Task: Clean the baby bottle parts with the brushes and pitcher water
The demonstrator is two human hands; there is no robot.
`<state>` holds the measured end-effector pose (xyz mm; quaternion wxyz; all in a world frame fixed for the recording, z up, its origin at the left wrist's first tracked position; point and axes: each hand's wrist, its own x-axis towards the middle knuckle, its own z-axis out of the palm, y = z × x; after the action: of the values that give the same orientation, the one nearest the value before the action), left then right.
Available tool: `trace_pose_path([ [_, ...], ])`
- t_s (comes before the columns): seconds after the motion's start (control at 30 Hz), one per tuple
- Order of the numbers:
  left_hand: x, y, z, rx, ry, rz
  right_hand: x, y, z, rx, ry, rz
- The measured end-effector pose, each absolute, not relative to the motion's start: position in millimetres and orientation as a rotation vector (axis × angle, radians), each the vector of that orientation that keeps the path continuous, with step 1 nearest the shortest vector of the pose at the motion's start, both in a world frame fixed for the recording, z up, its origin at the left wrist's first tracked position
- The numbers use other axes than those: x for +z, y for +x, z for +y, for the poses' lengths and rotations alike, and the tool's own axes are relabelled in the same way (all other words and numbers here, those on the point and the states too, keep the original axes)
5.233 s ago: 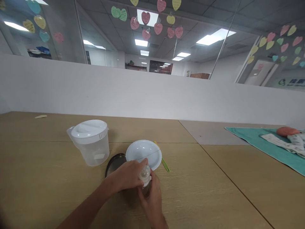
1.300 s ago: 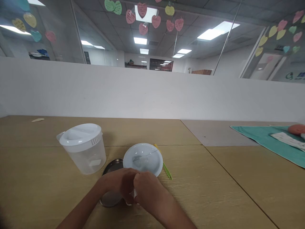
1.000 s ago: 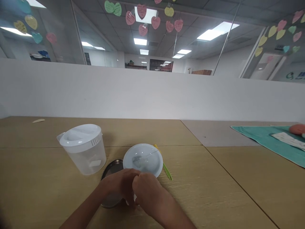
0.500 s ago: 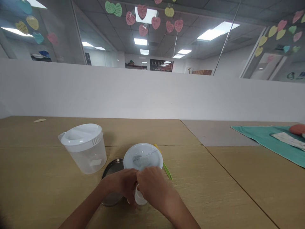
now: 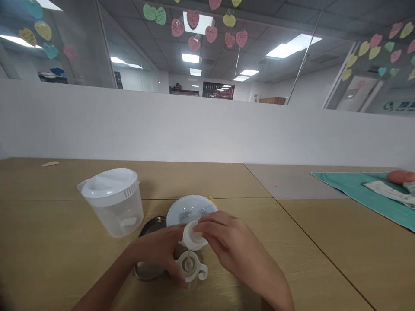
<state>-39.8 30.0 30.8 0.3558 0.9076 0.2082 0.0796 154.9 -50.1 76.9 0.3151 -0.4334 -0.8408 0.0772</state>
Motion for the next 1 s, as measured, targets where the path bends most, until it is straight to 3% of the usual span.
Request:
trace_pose_path([
  [0.27,41.2,-36.1,25.0,0.763,2.065,0.66,79.6,161.9,-50.4,-0.139,-1.015,-1.891],
  [0.53,17.9,-40.8,49.1,0.877,2.029,0.86,80.4,162.9,-58.2,-0.381,-1.121,-1.59],
  [0.67,3.6,-39.1,65.4,0.855,2.015,1.05,82.4,170.9,-62.3,-0.433,-1.214,-1.435],
  [1.0,-50.6,-25.1,85.6,0.468,2.492,1.57,78.5,158.9,-45.9,-0.26,-1.161,-1.656],
])
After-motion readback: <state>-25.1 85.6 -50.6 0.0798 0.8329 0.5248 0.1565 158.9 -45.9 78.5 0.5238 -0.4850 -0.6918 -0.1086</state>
